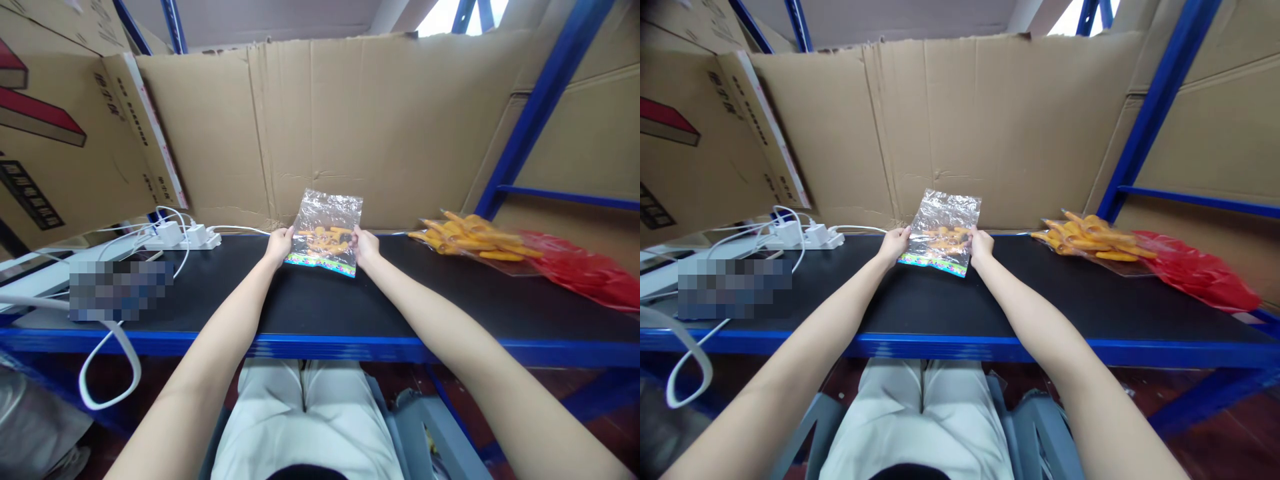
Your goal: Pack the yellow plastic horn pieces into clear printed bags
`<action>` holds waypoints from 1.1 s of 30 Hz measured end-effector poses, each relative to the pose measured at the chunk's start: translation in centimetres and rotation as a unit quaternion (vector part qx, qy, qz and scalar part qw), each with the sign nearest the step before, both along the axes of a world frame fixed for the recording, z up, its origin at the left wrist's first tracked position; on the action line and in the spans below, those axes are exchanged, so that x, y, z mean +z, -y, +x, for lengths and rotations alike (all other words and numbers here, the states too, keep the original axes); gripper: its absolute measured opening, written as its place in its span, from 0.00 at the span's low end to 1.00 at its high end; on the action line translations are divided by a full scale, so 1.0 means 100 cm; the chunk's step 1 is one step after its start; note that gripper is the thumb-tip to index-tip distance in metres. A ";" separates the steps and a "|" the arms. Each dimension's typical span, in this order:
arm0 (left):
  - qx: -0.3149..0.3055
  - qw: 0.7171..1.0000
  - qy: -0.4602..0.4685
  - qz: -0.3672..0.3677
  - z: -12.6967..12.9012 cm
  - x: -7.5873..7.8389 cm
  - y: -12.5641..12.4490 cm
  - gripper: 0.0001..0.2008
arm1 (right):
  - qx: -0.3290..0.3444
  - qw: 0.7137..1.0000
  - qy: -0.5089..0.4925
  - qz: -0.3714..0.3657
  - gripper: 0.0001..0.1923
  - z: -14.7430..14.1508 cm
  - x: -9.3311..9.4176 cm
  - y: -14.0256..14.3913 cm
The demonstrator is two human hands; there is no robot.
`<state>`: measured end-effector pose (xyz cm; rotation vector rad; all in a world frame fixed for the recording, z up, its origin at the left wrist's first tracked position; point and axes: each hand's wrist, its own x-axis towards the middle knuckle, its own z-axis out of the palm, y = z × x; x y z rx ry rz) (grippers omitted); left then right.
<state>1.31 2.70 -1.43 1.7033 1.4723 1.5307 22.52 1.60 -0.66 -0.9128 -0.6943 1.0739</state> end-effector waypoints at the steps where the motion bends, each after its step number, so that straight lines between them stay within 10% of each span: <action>1: 0.003 1.000 -0.004 -0.001 0.000 0.000 0.001 0.18 | 0.002 1.000 0.001 -0.003 0.15 0.000 0.000 0.001; 17: -0.001 0.980 0.078 -0.185 -0.002 0.008 0.012 0.09 | 0.076 0.991 0.111 0.002 0.10 -0.003 0.003 0.010; 33: 0.090 0.987 0.080 -0.109 -0.023 0.000 -0.001 0.11 | 0.301 0.926 0.224 -0.052 0.12 -0.001 -0.005 0.011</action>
